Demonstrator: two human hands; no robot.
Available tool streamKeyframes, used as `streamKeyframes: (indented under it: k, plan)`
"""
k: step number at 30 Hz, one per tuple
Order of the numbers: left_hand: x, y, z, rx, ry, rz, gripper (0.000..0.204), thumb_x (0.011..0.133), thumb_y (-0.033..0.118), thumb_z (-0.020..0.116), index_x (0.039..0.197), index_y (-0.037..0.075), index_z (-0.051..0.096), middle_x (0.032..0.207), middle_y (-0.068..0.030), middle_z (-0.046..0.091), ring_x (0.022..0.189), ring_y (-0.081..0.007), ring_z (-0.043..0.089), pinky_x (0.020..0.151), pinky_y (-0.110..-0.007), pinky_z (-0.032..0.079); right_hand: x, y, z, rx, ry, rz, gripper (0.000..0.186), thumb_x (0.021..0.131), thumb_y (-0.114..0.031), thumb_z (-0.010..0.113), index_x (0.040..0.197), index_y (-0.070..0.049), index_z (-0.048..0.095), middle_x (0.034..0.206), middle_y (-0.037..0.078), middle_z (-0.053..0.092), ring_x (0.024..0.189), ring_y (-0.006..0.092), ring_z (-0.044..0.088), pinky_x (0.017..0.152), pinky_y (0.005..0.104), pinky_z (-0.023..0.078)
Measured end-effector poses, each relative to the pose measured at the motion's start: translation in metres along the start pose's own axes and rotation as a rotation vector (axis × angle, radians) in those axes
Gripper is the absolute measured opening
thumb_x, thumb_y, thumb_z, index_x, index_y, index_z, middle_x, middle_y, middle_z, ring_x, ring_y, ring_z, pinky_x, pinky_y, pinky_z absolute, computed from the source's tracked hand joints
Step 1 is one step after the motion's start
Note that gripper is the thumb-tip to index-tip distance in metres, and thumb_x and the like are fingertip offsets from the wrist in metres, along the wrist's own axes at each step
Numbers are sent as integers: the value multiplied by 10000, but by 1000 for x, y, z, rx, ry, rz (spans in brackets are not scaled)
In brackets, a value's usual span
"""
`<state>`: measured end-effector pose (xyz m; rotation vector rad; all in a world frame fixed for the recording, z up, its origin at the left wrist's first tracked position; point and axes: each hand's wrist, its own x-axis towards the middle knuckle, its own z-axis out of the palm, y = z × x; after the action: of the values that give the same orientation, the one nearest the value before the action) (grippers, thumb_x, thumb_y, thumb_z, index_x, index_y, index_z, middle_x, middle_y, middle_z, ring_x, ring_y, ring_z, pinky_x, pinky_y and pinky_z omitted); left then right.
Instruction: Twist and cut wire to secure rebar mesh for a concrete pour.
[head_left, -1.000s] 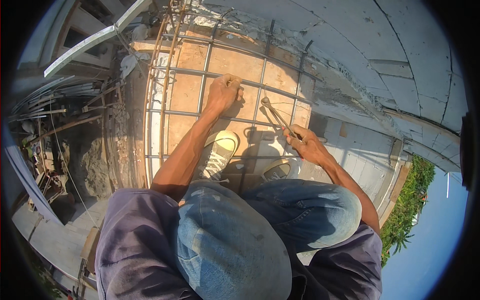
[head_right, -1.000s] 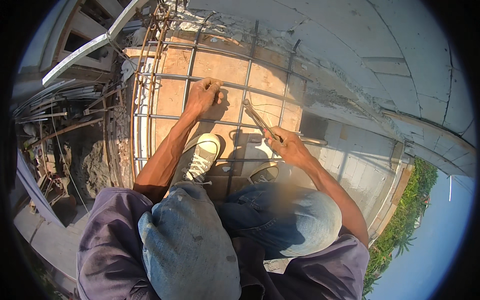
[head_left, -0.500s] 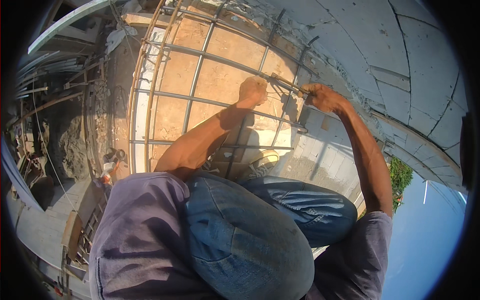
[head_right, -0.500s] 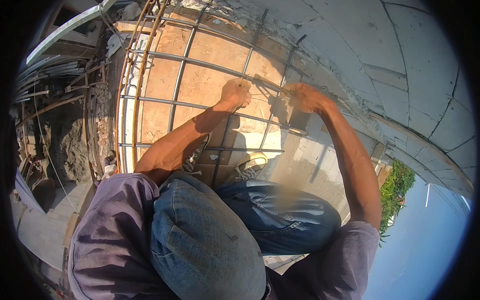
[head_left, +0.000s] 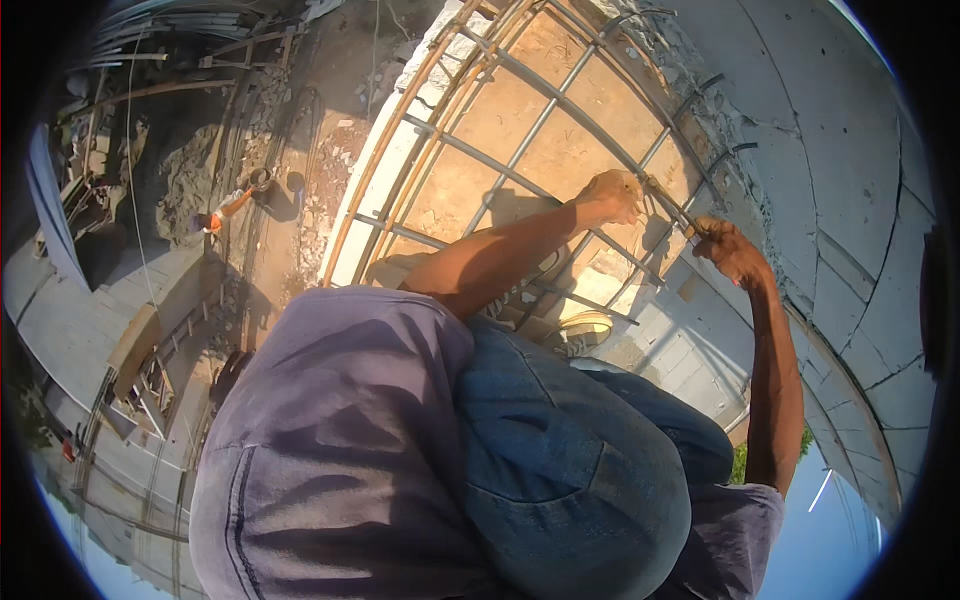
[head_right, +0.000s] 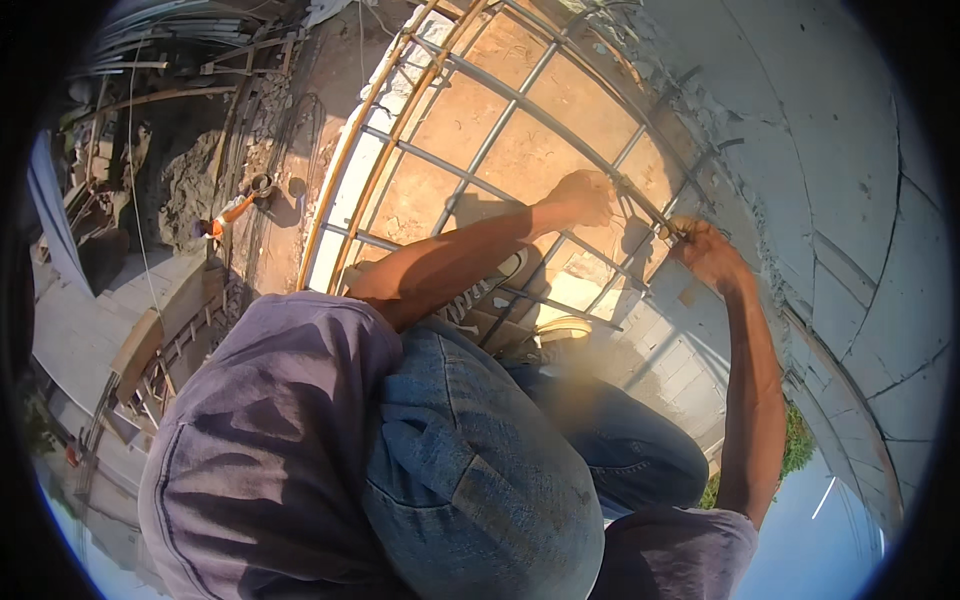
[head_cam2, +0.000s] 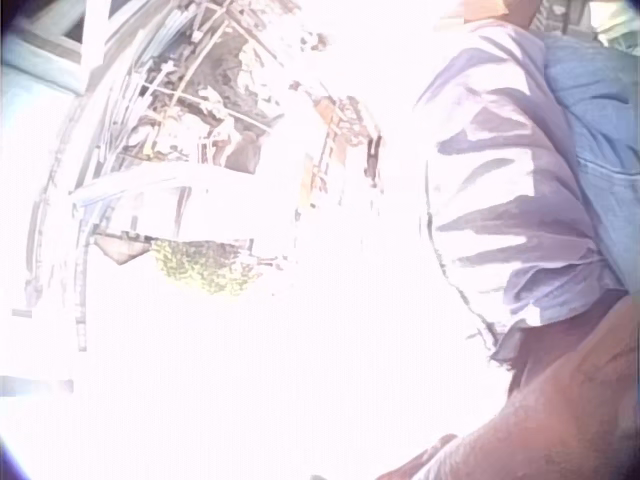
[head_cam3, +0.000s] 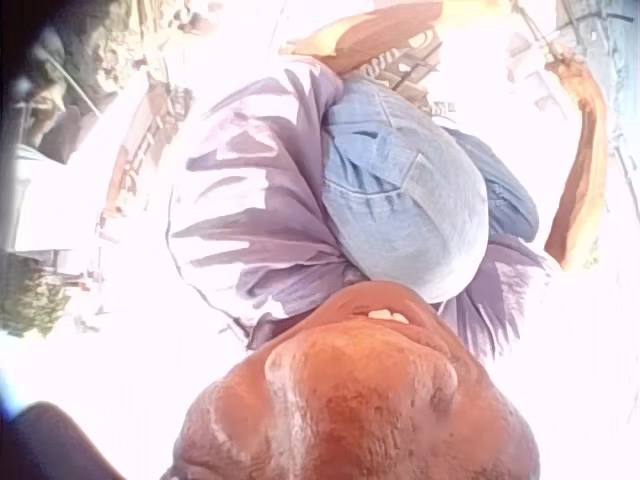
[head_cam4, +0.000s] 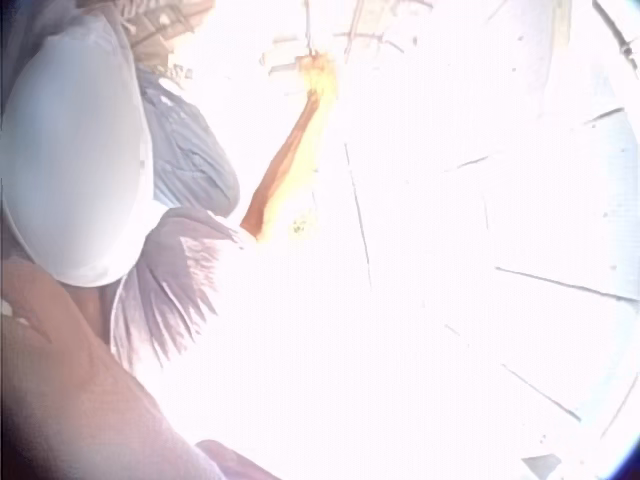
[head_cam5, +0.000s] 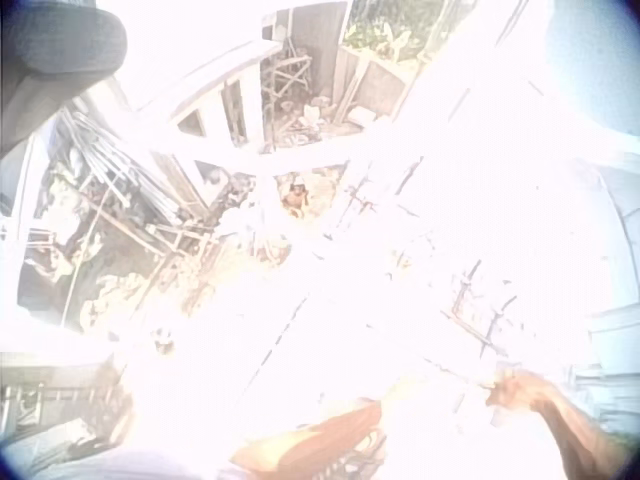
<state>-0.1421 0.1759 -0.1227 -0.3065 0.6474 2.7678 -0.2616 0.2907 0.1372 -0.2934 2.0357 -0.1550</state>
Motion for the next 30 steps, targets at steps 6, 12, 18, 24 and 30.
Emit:
streamKeyframes:
  k: [6, 12, 18, 24, 30]
  plan:
    - [16, -31, -26, 29, 18, 50, 138, 887, 113, 624, 929, -17, 644, 806, -161, 688, 690, -234, 692, 529, -320, 532, 17, -14, 3, 151, -262, 133, 302, 753, -157, 589, 1046, -82, 579, 846, 78, 628, 813, 203, 608, 561, 415, 495]
    - [12, 14, 39, 153, 148, -269, 146, 909, 91, 570, 968, -19, 646, 803, -156, 666, 669, -237, 674, 526, -335, 528, -18, 17, 1, 174, -183, 254, 413, 750, -176, 526, 1161, -144, 556, 898, 65, 623, 889, 202, 587, 616, 368, 493]
    - [-25, 64, 31, 407, 350, -260, 146, 916, 88, 566, 998, 3, 651, 718, -26, 561, 543, -105, 479, 443, -262, 344, -3, -33, 11, 177, -215, 214, 371, 806, -94, 541, 1170, -35, 576, 815, 44, 576, 657, 122, 530, 525, 288, 451]
    - [-24, 65, 29, 302, 288, -308, 143, 936, 127, 579, 1003, 18, 642, 717, 2, 526, 566, -74, 451, 476, -229, 354, -4, -21, 12, 152, -153, 158, 310, 869, -104, 554, 1160, 1, 572, 766, 61, 594, 425, 113, 433, 359, 286, 372]
    - [-16, 54, 30, 415, 300, -298, 151, 936, 148, 587, 999, 27, 652, 743, -9, 552, 606, -93, 493, 524, -241, 400, 2, 6, 6, 75, -130, 169, 343, 852, -84, 584, 1191, -29, 583, 1006, 138, 676, 1014, 229, 601, 923, 377, 450]
